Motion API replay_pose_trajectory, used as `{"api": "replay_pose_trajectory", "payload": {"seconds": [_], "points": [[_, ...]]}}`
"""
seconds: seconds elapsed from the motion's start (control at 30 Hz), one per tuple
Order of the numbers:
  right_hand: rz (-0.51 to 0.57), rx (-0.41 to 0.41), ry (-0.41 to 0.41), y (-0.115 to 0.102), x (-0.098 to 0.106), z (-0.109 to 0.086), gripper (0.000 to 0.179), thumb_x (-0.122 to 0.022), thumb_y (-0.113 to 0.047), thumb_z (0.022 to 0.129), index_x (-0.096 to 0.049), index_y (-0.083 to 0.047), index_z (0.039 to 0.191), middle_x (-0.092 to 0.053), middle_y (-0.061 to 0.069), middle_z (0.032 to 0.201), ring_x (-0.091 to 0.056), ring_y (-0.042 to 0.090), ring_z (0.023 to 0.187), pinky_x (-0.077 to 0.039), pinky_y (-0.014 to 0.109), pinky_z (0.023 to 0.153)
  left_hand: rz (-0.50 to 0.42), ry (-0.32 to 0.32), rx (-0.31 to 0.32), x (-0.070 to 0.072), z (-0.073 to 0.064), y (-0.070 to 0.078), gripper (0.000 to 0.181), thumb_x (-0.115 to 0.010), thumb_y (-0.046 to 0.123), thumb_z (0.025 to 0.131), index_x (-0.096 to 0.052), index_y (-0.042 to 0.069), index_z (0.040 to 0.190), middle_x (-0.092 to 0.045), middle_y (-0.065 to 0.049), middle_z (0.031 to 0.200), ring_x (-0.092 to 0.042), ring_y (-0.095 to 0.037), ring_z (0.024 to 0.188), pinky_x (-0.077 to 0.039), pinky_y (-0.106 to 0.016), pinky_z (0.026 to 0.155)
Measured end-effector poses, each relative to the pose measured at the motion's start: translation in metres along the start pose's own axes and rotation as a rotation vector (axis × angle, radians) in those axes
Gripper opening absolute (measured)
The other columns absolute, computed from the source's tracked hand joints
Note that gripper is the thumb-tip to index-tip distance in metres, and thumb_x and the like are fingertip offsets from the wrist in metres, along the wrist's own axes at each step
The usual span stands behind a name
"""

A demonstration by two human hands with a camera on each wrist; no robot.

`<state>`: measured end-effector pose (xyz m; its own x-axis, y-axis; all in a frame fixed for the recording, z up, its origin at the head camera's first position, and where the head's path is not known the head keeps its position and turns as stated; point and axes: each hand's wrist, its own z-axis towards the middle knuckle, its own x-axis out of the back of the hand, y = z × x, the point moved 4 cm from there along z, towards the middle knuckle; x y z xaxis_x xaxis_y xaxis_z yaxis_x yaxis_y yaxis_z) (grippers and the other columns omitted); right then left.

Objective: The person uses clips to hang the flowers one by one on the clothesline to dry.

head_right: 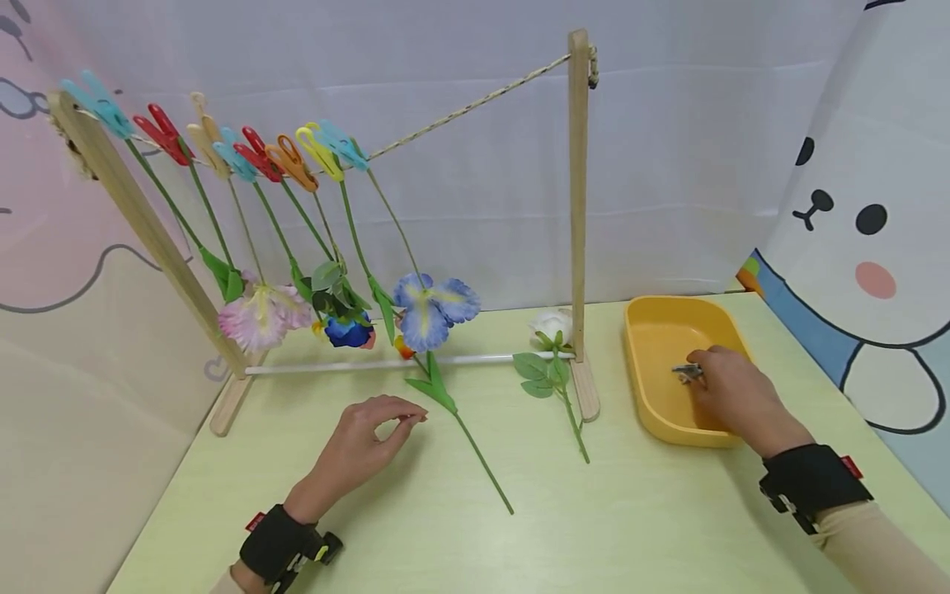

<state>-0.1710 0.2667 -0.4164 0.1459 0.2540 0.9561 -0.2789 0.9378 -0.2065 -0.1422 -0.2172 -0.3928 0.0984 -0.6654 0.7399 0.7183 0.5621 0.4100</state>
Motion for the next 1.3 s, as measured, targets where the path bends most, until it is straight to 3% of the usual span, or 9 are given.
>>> {"api": "replay_pose_trajectory", "payload": {"seconds": [0.23, 0.5, 0.7, 1.0, 1.3], "points": [[0.051, -0.014, -0.003, -0.003, 0.002, -0.003, 0.036, -0.075, -0.006, 0.08, -0.066, 0.014, 0.107, -0.068, 0.016, 0.081, -0.054, 0.024, 0.067, -0.052, 0.046, 0.062, -0.05, 0.022, 0.017, 0.007, 0.001, -0.001, 0.019, -0.071, 0.004, 0.088, -0.077, 0.019, 0.099, -0.075, 0.006, 0.092, -0.067, -0.006, 0.085, -0.058, -0.04, 0.068], [0.089, -0.03, 0.013, -0.018, 0.01, -0.005, 0.036, -0.073, -0.005, 0.082, -0.066, 0.013, 0.112, -0.071, 0.023, 0.092, -0.063, 0.03, 0.076, -0.055, 0.053, 0.069, -0.032, 0.013, 0.005, 0.006, 0.002, 0.003, 0.018, -0.072, 0.006, 0.088, -0.077, 0.019, 0.099, -0.074, 0.009, 0.092, -0.067, -0.002, 0.088, -0.059, -0.033, 0.075], [0.098, 0.001, 0.052, -0.03, 0.021, -0.003, 0.036, -0.074, -0.004, 0.079, -0.067, 0.01, 0.112, -0.071, 0.019, 0.09, -0.063, 0.028, 0.074, -0.056, 0.049, 0.064, -0.049, -0.005, 0.015, 0.005, 0.002, 0.004, 0.016, -0.071, 0.007, 0.089, -0.077, 0.017, 0.099, -0.075, 0.007, 0.093, -0.066, -0.005, 0.087, -0.059, -0.037, 0.071], [0.085, 0.027, 0.065, -0.033, 0.033, 0.0, 0.037, -0.075, -0.002, 0.076, -0.068, 0.009, 0.111, -0.07, 0.017, 0.087, -0.059, 0.024, 0.07, -0.054, 0.042, 0.06, -0.06, -0.029, 0.03, 0.004, 0.001, 0.004, 0.015, -0.068, 0.009, 0.091, -0.076, 0.017, 0.101, -0.074, 0.006, 0.095, -0.068, -0.007, 0.09, -0.058, -0.033, 0.079], [0.087, 0.056, 0.116, -0.04, 0.038, -0.002, 0.037, -0.078, -0.004, 0.076, -0.069, 0.006, 0.111, -0.068, 0.009, 0.081, -0.057, 0.022, 0.069, -0.051, 0.039, 0.058, -0.085, -0.032, 0.035, 0.002, 0.001, 0.003, 0.015, -0.068, 0.009, 0.091, -0.076, 0.017, 0.101, -0.074, 0.006, 0.095, -0.067, -0.006, 0.088, -0.059, -0.035, 0.074]]}}
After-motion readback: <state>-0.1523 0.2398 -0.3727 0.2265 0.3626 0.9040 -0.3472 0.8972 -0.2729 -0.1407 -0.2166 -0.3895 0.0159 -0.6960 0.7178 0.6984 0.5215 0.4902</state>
